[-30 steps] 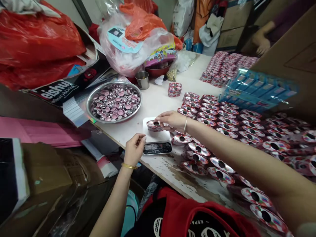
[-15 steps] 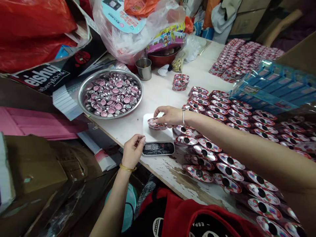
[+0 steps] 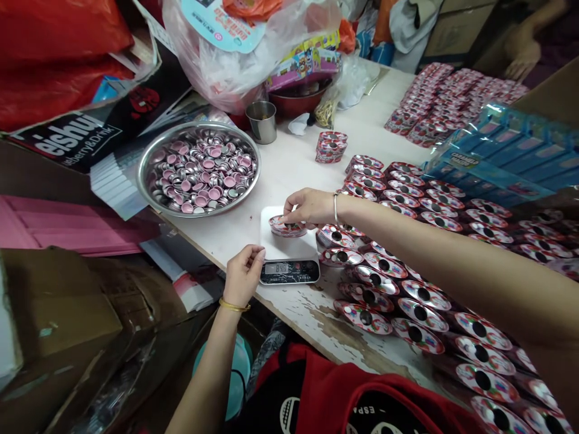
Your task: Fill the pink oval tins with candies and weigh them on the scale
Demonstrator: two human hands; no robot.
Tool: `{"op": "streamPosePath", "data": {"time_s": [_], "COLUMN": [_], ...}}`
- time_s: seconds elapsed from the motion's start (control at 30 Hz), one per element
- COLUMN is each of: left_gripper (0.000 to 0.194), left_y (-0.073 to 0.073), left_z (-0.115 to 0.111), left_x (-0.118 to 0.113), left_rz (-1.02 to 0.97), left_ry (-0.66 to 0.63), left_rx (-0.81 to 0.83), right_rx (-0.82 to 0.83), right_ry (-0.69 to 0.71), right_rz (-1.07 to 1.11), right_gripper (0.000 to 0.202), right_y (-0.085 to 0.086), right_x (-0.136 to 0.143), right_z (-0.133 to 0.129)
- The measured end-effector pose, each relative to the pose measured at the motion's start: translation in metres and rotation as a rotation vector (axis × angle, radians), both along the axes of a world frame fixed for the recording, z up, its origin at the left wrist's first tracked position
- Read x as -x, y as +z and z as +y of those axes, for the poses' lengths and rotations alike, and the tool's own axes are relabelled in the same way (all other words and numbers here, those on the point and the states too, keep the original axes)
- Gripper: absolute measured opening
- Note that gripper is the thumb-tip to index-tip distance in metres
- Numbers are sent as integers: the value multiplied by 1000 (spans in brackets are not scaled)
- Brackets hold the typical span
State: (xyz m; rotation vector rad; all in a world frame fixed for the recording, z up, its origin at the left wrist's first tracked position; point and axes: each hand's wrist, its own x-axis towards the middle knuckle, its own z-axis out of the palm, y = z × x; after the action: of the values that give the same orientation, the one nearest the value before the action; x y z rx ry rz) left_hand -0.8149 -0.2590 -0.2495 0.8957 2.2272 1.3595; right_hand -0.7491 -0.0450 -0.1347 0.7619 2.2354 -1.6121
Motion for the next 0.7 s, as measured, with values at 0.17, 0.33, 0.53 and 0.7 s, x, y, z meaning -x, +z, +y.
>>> {"op": "streamPosePath", "data": {"time_s": [0.17,0.33,0.53,0.7], "left_gripper": [29,30,30,28], "left_y": [-3,-8,-11,-9], "left_z": [-3,-9,-17,-17], "left_x": [1,6,18,21], "left_rz": [19,-8,-24,-12], "left_ry": [8,102,219,216], "left_rx": [7,-47,-128,-143], "right_rx": [83,481,696,697], "right_ry": [-117,-405,-617,-584], "right_rz": [44,163,165,157], "right_gripper": [18,14,6,6], "right_y": [5,10,-7,-15], "right_x": [-2,-36,-82,-92], "right_z": [3,7,-5,-16]}}
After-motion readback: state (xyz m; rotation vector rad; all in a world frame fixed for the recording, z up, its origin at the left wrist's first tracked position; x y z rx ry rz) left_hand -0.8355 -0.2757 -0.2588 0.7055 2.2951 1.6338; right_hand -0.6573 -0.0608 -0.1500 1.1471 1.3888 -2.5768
